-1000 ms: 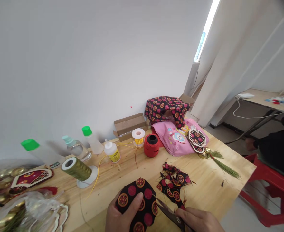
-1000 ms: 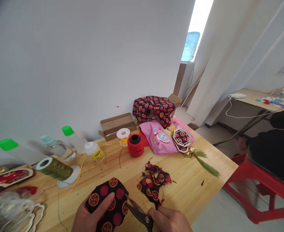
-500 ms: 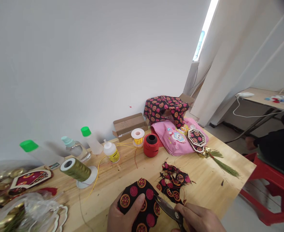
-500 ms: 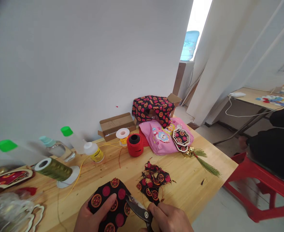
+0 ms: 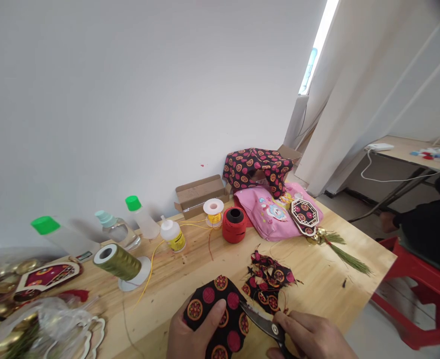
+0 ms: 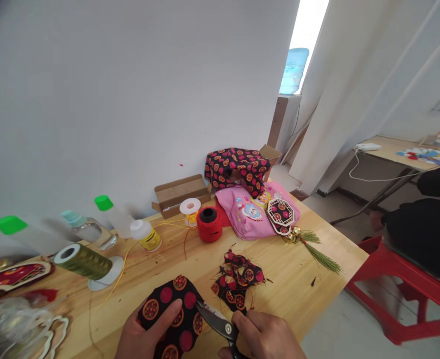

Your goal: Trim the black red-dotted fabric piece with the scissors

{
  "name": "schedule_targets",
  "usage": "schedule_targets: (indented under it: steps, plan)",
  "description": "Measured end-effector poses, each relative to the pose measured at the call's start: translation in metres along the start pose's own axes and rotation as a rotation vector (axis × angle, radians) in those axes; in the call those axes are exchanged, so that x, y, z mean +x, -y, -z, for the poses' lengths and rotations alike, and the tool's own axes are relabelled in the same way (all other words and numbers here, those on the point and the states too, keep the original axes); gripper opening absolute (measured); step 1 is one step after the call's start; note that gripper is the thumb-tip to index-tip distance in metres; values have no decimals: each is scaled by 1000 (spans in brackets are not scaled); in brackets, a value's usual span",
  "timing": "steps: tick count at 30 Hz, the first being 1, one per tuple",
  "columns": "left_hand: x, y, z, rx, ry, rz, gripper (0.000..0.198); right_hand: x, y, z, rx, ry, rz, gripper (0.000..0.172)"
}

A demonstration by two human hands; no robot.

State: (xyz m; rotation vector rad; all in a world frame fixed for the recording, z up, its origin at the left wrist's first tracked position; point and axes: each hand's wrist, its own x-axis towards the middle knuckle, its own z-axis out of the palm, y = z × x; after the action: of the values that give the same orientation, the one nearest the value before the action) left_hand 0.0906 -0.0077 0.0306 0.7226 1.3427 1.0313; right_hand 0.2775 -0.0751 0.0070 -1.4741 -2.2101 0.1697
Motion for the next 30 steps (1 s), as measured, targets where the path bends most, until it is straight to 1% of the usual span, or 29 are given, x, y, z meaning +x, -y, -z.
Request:
schedule_targets:
  steps: [2, 7, 14, 17, 22, 26, 28, 30]
  plan:
    - [1, 1, 1, 19, 15, -6, 31, -3, -3, 1, -13, 41, 1, 19]
    - [3, 4, 4, 0, 59, 37, 31, -5, -6, 4, -16, 117, -15, 14]
    - [1, 1, 2, -25, 52, 33, 32, 1, -2, 10, 15, 222, -63, 13]
    - [0, 0, 2, -15, 59, 27, 33, 0, -3, 9, 22, 237, -76, 14]
    - [2, 2, 4, -9, 78, 55, 33, -2, -4, 10, -2, 240, -71, 8]
    - [3, 5, 5, -14, 96, 62, 33, 1, -3, 18, 7, 242, -83, 6]
    - [4, 6, 6, -8, 83, 58, 34, 3, -1, 23, 39, 249, -117, 4]
    - [5, 7, 6, -13, 84, 61, 35, 5, 1, 28, 93, 237, -159, 7]
